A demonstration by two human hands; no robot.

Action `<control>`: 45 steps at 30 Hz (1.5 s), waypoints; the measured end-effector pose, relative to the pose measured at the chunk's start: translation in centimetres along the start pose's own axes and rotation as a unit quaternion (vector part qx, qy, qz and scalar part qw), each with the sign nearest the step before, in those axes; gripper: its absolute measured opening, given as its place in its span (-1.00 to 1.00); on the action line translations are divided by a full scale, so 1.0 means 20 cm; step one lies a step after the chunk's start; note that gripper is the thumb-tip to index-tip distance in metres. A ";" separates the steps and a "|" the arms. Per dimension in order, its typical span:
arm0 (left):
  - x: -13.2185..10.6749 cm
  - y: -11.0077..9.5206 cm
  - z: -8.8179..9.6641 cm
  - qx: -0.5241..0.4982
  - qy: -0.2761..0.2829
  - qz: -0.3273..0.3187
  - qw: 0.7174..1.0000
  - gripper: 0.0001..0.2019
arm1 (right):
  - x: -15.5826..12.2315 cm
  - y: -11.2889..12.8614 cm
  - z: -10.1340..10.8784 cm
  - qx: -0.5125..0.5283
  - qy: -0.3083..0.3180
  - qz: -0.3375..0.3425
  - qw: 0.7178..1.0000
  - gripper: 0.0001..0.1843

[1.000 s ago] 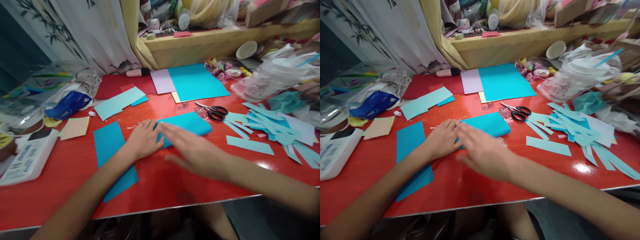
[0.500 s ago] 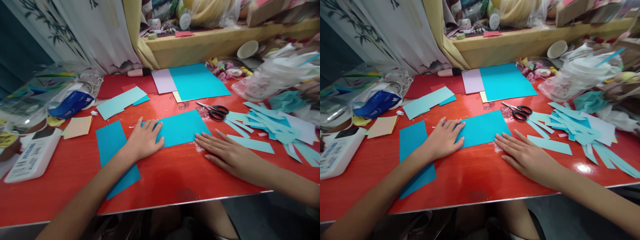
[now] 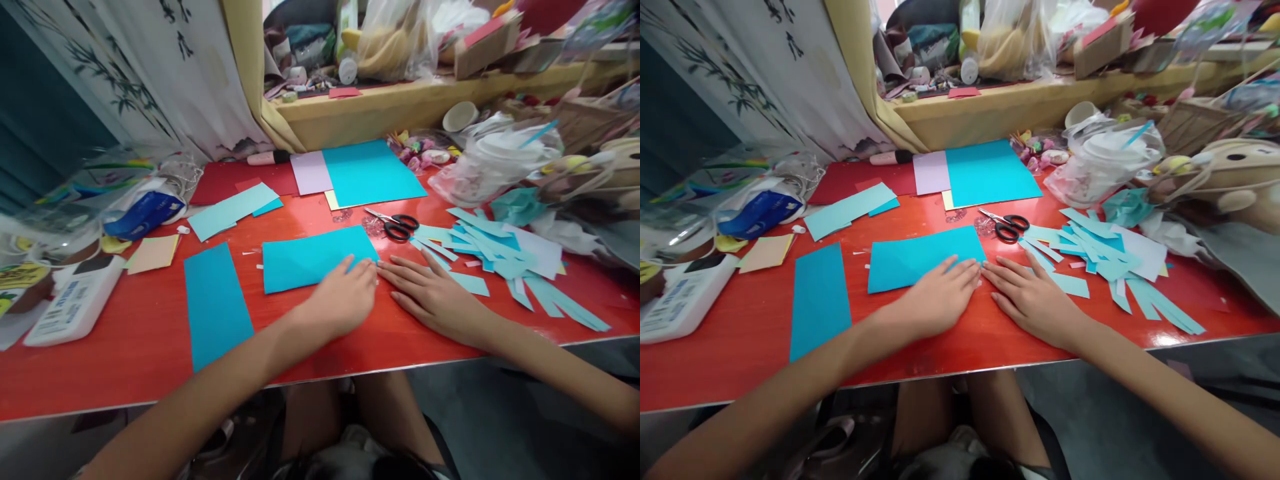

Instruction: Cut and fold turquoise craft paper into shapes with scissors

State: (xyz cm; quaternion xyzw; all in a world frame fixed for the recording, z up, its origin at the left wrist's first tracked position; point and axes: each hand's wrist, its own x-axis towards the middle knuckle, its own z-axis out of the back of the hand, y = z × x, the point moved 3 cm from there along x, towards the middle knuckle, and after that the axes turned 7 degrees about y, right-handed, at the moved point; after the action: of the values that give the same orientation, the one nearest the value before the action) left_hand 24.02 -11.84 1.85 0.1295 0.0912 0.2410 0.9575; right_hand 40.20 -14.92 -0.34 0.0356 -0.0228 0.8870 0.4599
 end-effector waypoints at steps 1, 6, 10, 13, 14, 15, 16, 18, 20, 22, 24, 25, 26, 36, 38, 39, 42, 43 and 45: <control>0.03 -0.05 0.01 0.010 -0.015 0.003 1.000 -0.60 | 0.00 0.00 0.00 -0.008 -0.001 0.002 1.000 -0.52; -0.02 -0.07 -0.04 0.001 -0.083 0.060 0.995 -0.62 | 0.00 0.00 0.01 -0.031 0.000 0.008 0.999 -0.54; -0.21 0.01 -0.09 -0.053 -0.096 0.125 0.986 -0.57 | -0.01 -0.01 -0.01 -0.038 0.004 0.006 0.999 -0.52; -0.35 0.05 -0.10 -0.075 -0.096 0.160 0.980 -0.50 | -0.01 -0.01 -0.02 -0.032 0.007 0.007 0.999 -0.51; -0.38 0.06 -0.10 -0.076 -0.096 0.166 0.978 -0.49 | -0.01 -0.01 -0.03 -0.029 0.006 0.005 1.000 -0.51; -0.42 0.07 -0.11 -0.075 -0.095 0.172 0.978 -0.47 | -0.01 -0.01 -0.03 -0.027 0.006 0.004 1.000 -0.51; -0.45 0.08 -0.11 -0.072 -0.094 0.177 0.977 -0.47 | -0.01 -0.01 -0.03 -0.027 0.006 0.003 1.000 -0.51; -0.50 0.10 -0.11 -0.065 -0.093 0.185 0.976 -0.47 | -0.01 0.00 -0.03 -0.029 0.008 0.002 1.000 -0.51; -0.55 0.13 -0.12 -0.057 -0.089 0.193 0.975 -0.48 | -0.01 0.00 -0.02 -0.034 0.010 0.001 0.999 -0.50; -0.60 0.15 -0.13 -0.054 -0.081 0.198 0.975 -0.50 | -0.01 0.00 -0.02 -0.042 0.011 -0.004 0.999 -0.50; -0.63 0.17 -0.13 -0.053 -0.072 0.196 0.977 -0.50 | -0.01 0.00 -0.02 -0.049 0.008 -0.012 0.999 -0.50; -0.65 0.18 -0.13 -0.053 -0.068 0.194 0.977 -0.50 | -0.02 0.00 -0.02 -0.053 0.005 -0.015 0.998 -0.50; -0.66 0.18 -0.13 -0.053 -0.065 0.193 0.978 -0.49 | -0.02 0.01 -0.02 -0.056 0.002 -0.018 0.998 -0.50; -0.70 0.17 -0.15 -0.055 -0.044 0.219 0.973 -0.47 | -0.01 0.05 0.01 -0.080 -0.039 -0.029 0.996 -0.52; -0.71 0.16 -0.16 -0.056 -0.034 0.222 0.973 -0.45 | -0.01 0.06 0.01 -0.080 -0.043 -0.032 0.995 -0.52; -0.72 0.16 -0.16 -0.056 -0.028 0.224 0.972 -0.44 | -0.01 0.06 0.01 -0.080 -0.045 -0.033 0.995 -0.53; -0.74 0.16 -0.17 -0.051 -0.013 0.229 0.972 -0.45 | -0.01 0.06 0.01 -0.078 -0.051 -0.035 0.995 -0.53; -0.75 0.16 -0.17 -0.048 -0.011 0.227 0.973 -0.47 | -0.01 0.06 0.01 -0.076 -0.052 -0.035 0.995 -0.53; -0.75 0.15 -0.16 -0.042 -0.010 0.224 0.974 -0.53 | -0.01 0.06 0.01 -0.069 -0.055 -0.035 0.996 -0.53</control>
State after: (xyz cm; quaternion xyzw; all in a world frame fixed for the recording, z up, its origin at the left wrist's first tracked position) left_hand 8.82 -15.85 1.31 0.1087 0.0401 0.4512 0.8849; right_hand 39.40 -15.84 -0.20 0.0531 -0.1075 0.8632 0.4904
